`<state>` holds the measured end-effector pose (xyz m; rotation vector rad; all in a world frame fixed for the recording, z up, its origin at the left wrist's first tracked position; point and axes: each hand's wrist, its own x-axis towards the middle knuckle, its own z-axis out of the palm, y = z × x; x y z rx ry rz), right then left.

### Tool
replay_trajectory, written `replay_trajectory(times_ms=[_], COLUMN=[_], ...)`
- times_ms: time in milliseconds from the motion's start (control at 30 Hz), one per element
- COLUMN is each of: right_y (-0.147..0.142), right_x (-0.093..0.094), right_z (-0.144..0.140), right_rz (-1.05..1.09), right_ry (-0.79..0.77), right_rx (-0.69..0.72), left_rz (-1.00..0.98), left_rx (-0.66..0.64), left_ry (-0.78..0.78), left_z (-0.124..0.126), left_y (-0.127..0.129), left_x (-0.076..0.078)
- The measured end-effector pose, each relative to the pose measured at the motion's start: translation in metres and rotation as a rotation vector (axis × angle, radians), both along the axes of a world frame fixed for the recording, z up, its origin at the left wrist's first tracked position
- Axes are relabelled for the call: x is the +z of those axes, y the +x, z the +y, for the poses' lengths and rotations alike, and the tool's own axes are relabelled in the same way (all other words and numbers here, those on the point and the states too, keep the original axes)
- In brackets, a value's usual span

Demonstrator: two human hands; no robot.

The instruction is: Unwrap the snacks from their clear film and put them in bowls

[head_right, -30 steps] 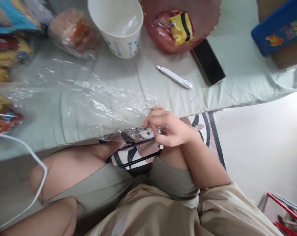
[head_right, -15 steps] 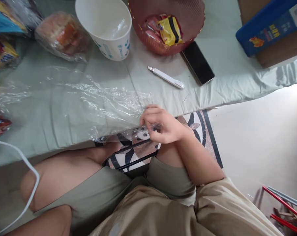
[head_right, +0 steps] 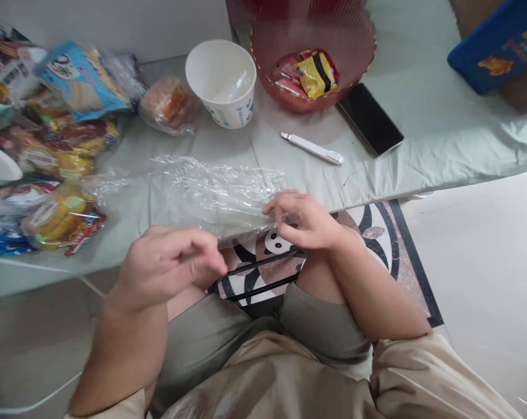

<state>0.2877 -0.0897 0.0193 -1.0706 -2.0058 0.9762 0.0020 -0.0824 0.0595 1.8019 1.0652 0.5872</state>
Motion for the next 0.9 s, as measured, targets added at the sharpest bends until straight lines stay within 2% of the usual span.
replay_trajectory(times_ms=[100,167,233,300,433,567,633,700,767,900], right_y=[0.000,0.000,0.001,0.002,0.002,0.000,0.000,0.002,0.004,0.005], right_x=[-0.003,-0.006,-0.007,-0.007,-0.006,-0.005,-0.006,-0.007,-0.008,-0.014], right_z=[0.000,0.000,0.001,0.002,0.003,0.003,0.003,0.002,0.002,0.001], right_rz=[-0.085,-0.101,-0.095,-0.073,0.013,0.138,0.232,0.350,0.407,0.213], right_ry=[-0.068,-0.083,-0.097,-0.109,-0.114,-0.138,-0.168,-0.185,-0.184,-0.165], right_rx=[0.025,0.042,0.032,0.009,-0.060,-0.148,-0.174,-0.197,-0.173,-0.095], left_rz=[-0.042,-0.017,0.030,0.075,0.079,0.195,0.296,0.288,0.172,-0.092], left_rx=[0.065,0.105,0.079,0.070,0.131,-0.052,-0.084,-0.002,0.132,0.431], left_ry=[-0.007,0.034,0.089,0.168,0.296,0.380,0.403,0.391,0.327,0.219], left_z=[0.009,0.013,0.015,0.016,0.016,0.022,0.026,0.028,0.030,0.040], left_y=[0.008,0.007,0.003,-0.003,-0.008,-0.006,-0.006,-0.008,-0.013,-0.027], left_x=[0.008,0.003,-0.004,-0.009,-0.016,-0.020,-0.022,-0.022,-0.022,-0.027])
